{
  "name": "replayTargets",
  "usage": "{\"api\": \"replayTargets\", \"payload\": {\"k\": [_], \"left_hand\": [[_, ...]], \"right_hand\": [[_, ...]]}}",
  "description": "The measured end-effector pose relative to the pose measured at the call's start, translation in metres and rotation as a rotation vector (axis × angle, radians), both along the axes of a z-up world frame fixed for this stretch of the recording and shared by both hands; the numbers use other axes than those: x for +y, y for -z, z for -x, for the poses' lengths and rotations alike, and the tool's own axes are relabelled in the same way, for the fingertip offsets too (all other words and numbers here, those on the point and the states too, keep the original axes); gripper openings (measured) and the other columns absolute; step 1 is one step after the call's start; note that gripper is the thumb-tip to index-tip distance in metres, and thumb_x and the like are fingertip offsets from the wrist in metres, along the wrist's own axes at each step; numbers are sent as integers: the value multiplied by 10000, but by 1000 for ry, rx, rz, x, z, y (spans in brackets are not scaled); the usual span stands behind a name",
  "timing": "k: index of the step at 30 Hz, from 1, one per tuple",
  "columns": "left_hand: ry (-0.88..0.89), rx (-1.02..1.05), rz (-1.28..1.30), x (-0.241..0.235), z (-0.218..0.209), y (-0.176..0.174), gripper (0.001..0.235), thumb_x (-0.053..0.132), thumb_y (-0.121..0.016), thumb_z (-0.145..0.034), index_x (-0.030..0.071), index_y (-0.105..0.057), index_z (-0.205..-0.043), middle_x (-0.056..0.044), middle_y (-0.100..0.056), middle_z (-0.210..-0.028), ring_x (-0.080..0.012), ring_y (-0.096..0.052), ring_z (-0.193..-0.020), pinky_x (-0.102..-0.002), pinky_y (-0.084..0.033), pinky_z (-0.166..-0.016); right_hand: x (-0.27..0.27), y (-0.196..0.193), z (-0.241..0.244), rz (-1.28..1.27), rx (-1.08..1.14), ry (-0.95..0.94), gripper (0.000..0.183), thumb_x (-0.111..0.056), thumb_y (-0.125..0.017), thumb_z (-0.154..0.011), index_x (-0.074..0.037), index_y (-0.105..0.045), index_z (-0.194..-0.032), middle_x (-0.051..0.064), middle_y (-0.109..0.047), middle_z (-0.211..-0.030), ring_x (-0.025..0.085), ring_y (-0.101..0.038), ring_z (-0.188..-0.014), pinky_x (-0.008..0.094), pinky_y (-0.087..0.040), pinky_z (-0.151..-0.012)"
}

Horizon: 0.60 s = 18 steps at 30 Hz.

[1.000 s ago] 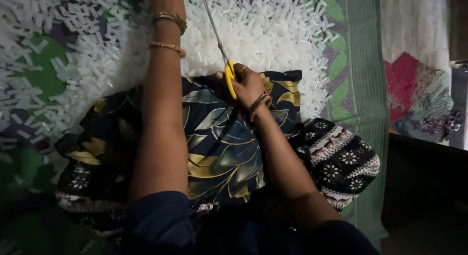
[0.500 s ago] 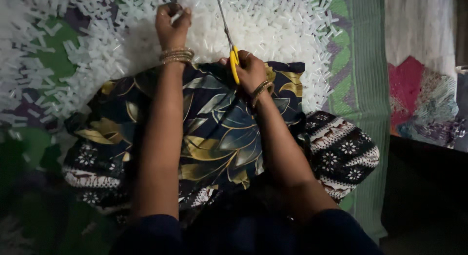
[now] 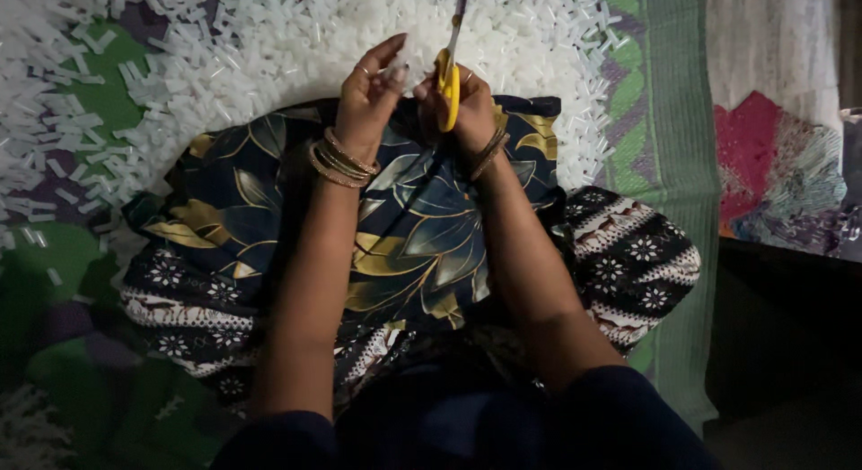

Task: The person sits cross-legged and uses yellow-handled scissors to cut small white plastic tubes one by one. The cut pieces fall onto a pile on the mat. The person repeatedly picks up a tube, cuts it, and drops the pieces.

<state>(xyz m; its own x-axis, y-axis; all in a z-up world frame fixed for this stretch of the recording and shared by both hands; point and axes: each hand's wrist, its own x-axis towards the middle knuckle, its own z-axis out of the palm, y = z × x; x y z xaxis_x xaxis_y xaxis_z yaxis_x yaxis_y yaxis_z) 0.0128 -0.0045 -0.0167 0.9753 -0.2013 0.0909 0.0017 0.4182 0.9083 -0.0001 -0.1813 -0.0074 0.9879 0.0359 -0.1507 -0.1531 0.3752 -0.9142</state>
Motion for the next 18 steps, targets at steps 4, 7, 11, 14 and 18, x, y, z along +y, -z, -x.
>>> {"api": "replayTargets", "payload": {"k": [4, 7, 11, 14, 18], "left_hand": [[16, -56, -287, 4, 3, -13, 547, 68, -694, -1024, 108, -513, -1539, 93, -485, -978, -9, -447, -817, -151, -430, -726], [54, -115, -202, 8, -1, -14, 461, 59, -688, -1058, 98, -559, -1499, 66, -569, -1089, -18, -458, -861, -175, -444, -771], [47, 123, 67, 20, -8, -6, 413, 89, -774, -1002, 85, -586, -1370, 14, -630, -1083, -52, -589, -850, -200, -508, -726], [-58, 227, 316, 32, -15, 4, 437, 121, -802, -976, 91, -594, -1359, -43, -659, -1018, -114, -648, -854, -237, -538, -724], [-205, 235, 593, 49, -26, 22, 412, 115, -781, -986, 95, -580, -1344, -19, -679, -1079, -123, -653, -916, -283, -573, -792]], "right_hand": [[-2, -12, 3, 5, -1, 53, 221, -30, -772, -947, -19, -646, -1128, 32, -695, -963, 120, -671, -836, 265, -550, -733], [0, -17, 3, 46, -28, 58, 221, -39, -774, -951, -18, -644, -1129, 30, -691, -985, 115, -674, -881, 259, -549, -763], [-2, -18, 3, 38, -48, -1, 204, -121, -728, -964, -19, -631, -1112, 14, -708, -1041, 118, -700, -919, 259, -565, -806], [-6, -17, 4, 139, -23, -208, 299, -301, -619, -1057, -10, -678, -1079, 6, -661, -780, 91, -597, -654, 239, -465, -595], [-7, -17, 11, 282, 63, -479, 286, -300, -703, -996, -20, -655, -1032, -41, -603, -798, 63, -542, -688, 240, -430, -599]]}}
